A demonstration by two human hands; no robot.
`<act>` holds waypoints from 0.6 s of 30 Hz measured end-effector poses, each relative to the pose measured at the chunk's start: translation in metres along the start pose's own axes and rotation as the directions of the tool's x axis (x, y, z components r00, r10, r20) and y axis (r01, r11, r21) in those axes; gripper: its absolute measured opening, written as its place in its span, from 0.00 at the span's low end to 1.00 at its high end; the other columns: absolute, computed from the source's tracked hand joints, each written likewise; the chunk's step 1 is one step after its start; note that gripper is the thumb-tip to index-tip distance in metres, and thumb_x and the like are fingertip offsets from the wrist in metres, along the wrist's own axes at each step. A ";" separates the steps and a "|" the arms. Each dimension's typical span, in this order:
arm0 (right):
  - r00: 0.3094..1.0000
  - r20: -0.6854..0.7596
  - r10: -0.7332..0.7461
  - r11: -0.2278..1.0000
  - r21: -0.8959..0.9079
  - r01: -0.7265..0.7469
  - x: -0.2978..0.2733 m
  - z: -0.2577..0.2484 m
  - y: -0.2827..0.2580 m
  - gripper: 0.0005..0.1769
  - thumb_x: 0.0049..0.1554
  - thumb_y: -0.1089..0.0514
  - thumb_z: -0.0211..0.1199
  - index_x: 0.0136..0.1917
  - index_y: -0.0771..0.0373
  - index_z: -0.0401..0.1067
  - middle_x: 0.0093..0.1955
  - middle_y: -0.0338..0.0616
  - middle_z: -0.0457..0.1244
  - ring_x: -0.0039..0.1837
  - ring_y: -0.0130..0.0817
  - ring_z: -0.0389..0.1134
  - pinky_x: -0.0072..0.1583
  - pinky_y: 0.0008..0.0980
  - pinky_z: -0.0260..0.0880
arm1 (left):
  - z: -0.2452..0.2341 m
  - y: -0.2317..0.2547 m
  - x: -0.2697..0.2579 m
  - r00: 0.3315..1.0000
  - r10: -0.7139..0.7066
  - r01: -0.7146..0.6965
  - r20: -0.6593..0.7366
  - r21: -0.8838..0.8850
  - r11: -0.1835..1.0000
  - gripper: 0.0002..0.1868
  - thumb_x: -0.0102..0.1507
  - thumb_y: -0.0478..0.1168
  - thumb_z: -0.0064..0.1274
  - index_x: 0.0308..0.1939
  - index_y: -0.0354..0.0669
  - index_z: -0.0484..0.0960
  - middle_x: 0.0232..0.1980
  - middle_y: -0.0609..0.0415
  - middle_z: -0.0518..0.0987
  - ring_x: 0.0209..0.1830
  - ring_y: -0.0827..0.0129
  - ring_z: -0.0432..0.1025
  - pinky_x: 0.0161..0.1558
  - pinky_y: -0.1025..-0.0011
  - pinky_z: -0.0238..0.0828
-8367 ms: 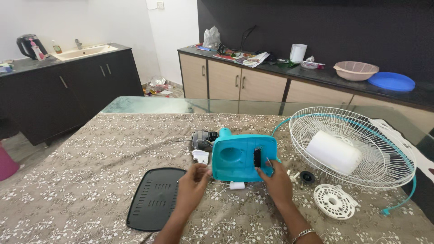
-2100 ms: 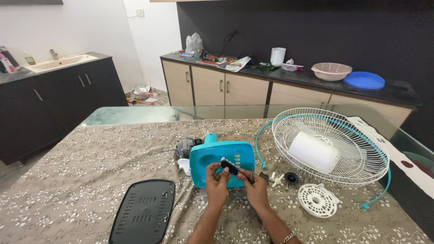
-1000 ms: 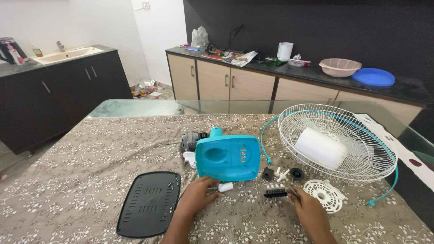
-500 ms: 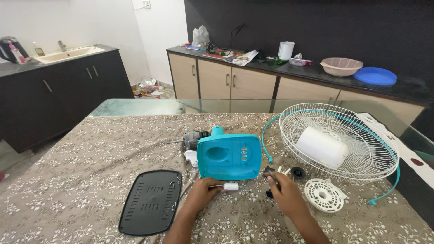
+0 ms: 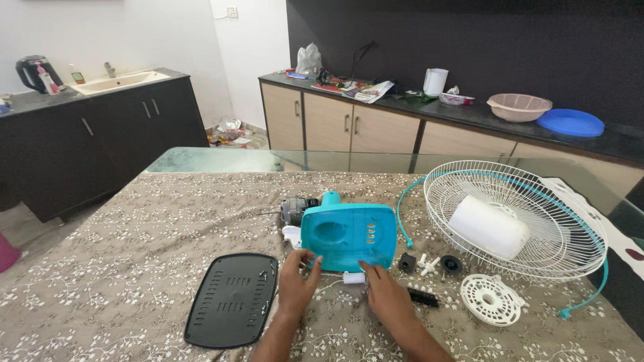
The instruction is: The person disassembles a small electric fan on a table. They remove the rear cover, unscrew and detach internal components including a capacitor and a black plastic piece, and separate the motor from the housing. The fan cage and other parts remain on the table.
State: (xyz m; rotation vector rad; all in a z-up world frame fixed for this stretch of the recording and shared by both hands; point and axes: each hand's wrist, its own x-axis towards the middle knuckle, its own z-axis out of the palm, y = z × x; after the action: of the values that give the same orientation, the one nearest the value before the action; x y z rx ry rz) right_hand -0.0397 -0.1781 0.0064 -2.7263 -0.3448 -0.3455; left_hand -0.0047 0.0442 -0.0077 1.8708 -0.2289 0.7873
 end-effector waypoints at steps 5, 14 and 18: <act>0.999 0.013 0.032 0.997 -0.071 -0.031 -0.002 0.001 0.009 0.29 0.57 0.58 0.58 0.72 0.51 0.61 0.61 0.45 0.63 0.59 0.44 0.69 0.57 0.43 0.74 | 0.004 -0.026 0.008 0.930 -0.301 0.263 -0.213 -0.187 0.946 0.14 0.67 0.46 0.56 0.44 0.38 0.77 0.38 0.53 0.79 0.37 0.69 0.74 0.37 0.70 0.73; 0.994 -0.097 -0.051 0.990 -0.136 0.037 0.001 -0.001 0.011 0.27 0.55 0.52 0.63 0.67 0.54 0.65 0.61 0.44 0.64 0.64 0.47 0.66 0.61 0.50 0.66 | -0.011 -0.082 0.071 0.813 -0.560 0.509 -0.162 -0.270 0.817 0.24 0.62 0.44 0.59 0.58 0.40 0.70 0.53 0.51 0.77 0.48 0.64 0.73 0.47 0.63 0.72; 0.990 -0.130 0.048 0.998 0.041 -0.043 0.011 -0.019 0.002 0.28 0.58 0.44 0.63 0.68 0.55 0.65 0.63 0.43 0.64 0.65 0.44 0.66 0.64 0.46 0.68 | -0.002 -0.106 0.107 0.925 -0.368 0.376 -0.094 0.080 0.923 0.36 0.55 0.47 0.68 0.62 0.37 0.71 0.58 0.42 0.78 0.57 0.56 0.75 0.57 0.59 0.73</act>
State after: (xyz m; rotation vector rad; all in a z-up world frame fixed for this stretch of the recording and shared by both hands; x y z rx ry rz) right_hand -0.0324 -0.1851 0.0255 -2.6536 -0.2502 -0.4972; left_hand 0.1288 0.1131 -0.0210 1.8926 0.2153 0.6122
